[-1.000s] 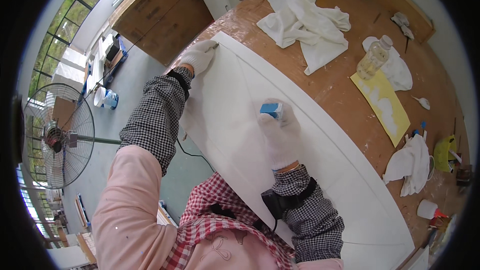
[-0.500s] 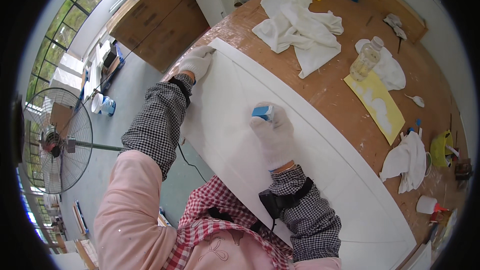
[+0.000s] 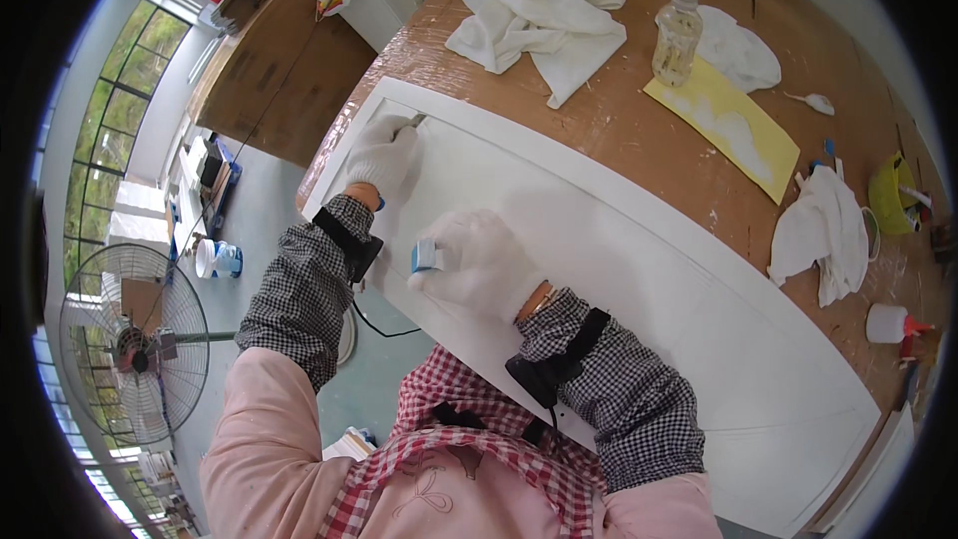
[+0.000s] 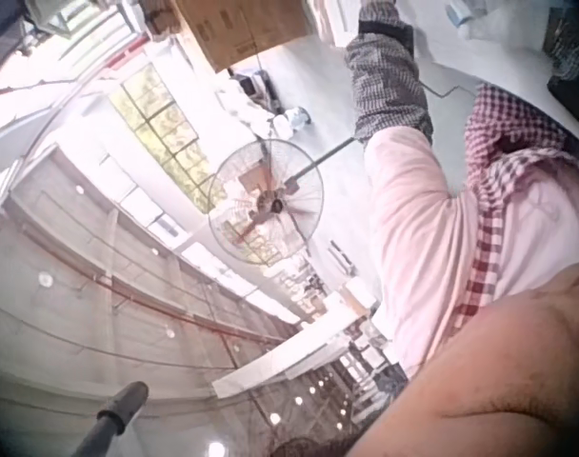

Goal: Scraping and cleaning the surface and edges of a white furniture panel on a workbench.

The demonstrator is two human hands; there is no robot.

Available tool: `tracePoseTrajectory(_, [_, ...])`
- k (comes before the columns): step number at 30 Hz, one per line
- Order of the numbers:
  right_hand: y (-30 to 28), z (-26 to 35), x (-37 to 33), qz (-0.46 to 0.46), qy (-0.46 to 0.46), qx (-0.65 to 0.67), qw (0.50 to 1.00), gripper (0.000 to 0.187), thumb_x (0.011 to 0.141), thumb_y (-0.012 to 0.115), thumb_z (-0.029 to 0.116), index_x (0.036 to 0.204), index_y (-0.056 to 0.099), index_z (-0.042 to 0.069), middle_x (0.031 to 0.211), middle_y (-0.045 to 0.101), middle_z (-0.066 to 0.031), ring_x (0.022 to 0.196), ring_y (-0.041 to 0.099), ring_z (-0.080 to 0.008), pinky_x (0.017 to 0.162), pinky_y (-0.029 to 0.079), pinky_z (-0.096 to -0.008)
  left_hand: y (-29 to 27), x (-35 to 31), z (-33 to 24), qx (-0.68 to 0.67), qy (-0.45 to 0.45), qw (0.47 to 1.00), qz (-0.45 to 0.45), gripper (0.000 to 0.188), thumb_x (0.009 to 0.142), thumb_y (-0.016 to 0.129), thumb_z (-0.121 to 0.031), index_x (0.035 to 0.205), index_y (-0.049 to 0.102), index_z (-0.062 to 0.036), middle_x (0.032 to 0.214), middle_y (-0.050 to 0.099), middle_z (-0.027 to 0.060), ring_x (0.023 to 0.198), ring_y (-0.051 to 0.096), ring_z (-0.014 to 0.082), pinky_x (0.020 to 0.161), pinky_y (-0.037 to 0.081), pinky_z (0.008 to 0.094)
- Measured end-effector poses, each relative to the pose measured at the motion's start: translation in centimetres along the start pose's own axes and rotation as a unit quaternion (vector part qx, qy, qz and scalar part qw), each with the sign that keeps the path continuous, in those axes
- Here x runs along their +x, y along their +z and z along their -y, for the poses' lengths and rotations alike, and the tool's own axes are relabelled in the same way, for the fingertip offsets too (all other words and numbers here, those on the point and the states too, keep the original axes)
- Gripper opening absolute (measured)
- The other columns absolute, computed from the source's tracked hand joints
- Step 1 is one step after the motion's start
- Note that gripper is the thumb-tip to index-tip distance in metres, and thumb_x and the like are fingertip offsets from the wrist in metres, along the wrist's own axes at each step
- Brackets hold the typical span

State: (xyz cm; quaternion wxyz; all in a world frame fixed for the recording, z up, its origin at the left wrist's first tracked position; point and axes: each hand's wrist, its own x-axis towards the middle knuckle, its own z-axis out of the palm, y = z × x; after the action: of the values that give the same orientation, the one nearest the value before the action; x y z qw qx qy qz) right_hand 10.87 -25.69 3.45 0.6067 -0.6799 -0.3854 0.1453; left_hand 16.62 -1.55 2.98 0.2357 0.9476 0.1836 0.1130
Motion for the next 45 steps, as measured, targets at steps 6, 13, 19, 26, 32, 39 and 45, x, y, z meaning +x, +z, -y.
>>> tracePoseTrajectory(6, [0.3, -1.0, -0.5, -0.090, -0.137, -0.052, 0.985, 0.035, 0.075, 0.081, 0.031, 0.098, 0.071, 0.006, 0.098, 0.072, -0.0117, 0.093, 0.069, -0.0325, 0.087, 0.053, -0.0443, 1.7, -1.1, -2.1, 0.036, 0.057, 0.998, 0.011, 0.030, 0.094, 0.060, -0.027, 0.116, 0.070, -0.0092, 0.107, 0.072, 0.0179, 0.100, 0.068, 0.0360, 0.089, 0.052, 0.0416])
tracePoseTrajectory(13, [0.6, -0.8, -0.9, -0.162, -0.158, -0.084, 0.970, 0.040, 0.073, 0.083, 0.031, 0.102, 0.070, 0.007, 0.097, 0.071, -0.0109, 0.093, 0.069, -0.0324, 0.088, 0.054, -0.0429, 1.9, -1.5, -2.0, 0.043, 0.000, 0.999, 0.003, 0.030, 0.094, 0.056, -0.026, 0.115, 0.069, -0.0096, 0.116, 0.068, 0.0232, 0.110, 0.063, 0.0409, 0.094, 0.049, 0.0473])
tracePoseTrajectory(19, [-0.8, 0.2, -1.9, -0.284, -0.155, -0.066, 0.944, 0.043, 0.070, 0.087, 0.021, 0.107, 0.070, 0.007, 0.101, 0.070, -0.0119, 0.092, 0.069, -0.0301, 0.084, 0.056, -0.0401, 3.5, -3.6, -5.8, 0.021, 0.012, 0.999, 0.046, 0.032, 0.096, 0.054, -0.027, 0.117, 0.067, -0.0076, 0.117, 0.066, 0.0242, 0.111, 0.062, 0.0429, 0.095, 0.049, 0.0483])
tracePoseTrajectory(26, [-12.6, 2.4, -12.0, -0.408, 0.004, 0.028, 0.912, 0.031, 0.089, 0.076, 0.011, 0.116, 0.065, 0.004, 0.105, 0.067, -0.0051, 0.092, 0.064, -0.0140, 0.084, 0.054, -0.0295, 3.1, -6.2, -7.9, 0.025, 0.013, 0.999, 0.047, 0.034, 0.096, 0.053, -0.029, 0.117, 0.067, -0.0062, 0.115, 0.068, 0.0231, 0.110, 0.063, 0.0419, 0.094, 0.050, 0.0466])
tracePoseTrajectory(32, [-19.5, -4.1, -21.2, -0.601, 0.014, 0.083, 0.795, 0.031, 0.094, 0.072, 0.012, 0.121, 0.063, 0.001, 0.108, 0.065, -0.0011, 0.096, 0.062, -0.0104, 0.087, 0.050, -0.0253, 4.8, -7.9, -10.6, 0.030, 0.019, 0.998, 0.052, 0.034, 0.097, 0.051, -0.028, 0.118, 0.066, -0.0058, 0.116, 0.067, 0.0242, 0.111, 0.062, 0.0426, 0.095, 0.049, 0.0484])
tracePoseTrajectory(39, [-18.7, -2.8, -20.3, -0.533, 0.050, 0.049, 0.843, 0.029, 0.094, 0.071, 0.012, 0.120, 0.063, 0.001, 0.107, 0.066, -0.0024, 0.096, 0.063, -0.0106, 0.089, 0.050, -0.0256, 6.0, -11.2, -14.2, 0.034, 0.017, 0.996, 0.078, 0.032, 0.100, 0.047, -0.029, 0.116, 0.063, -0.0053, 0.120, 0.064, 0.0250, 0.112, 0.060, 0.0448, 0.095, 0.049, 0.0509])
tracePoseTrajectory(45, [-18.3, -2.1, -20.4, -0.504, 0.037, 0.091, 0.858, 0.030, 0.093, 0.070, 0.008, 0.121, 0.061, -0.001, 0.104, 0.065, -0.0033, 0.092, 0.063, -0.0120, 0.084, 0.054, -0.0274, 7.1, -13.1, -14.8, -0.019, 0.070, 0.994, 0.081, 0.032, 0.099, 0.049, -0.028, 0.117, 0.063, -0.0044, 0.121, 0.064, 0.0264, 0.116, 0.059, 0.0440, 0.095, 0.049, 0.0498])
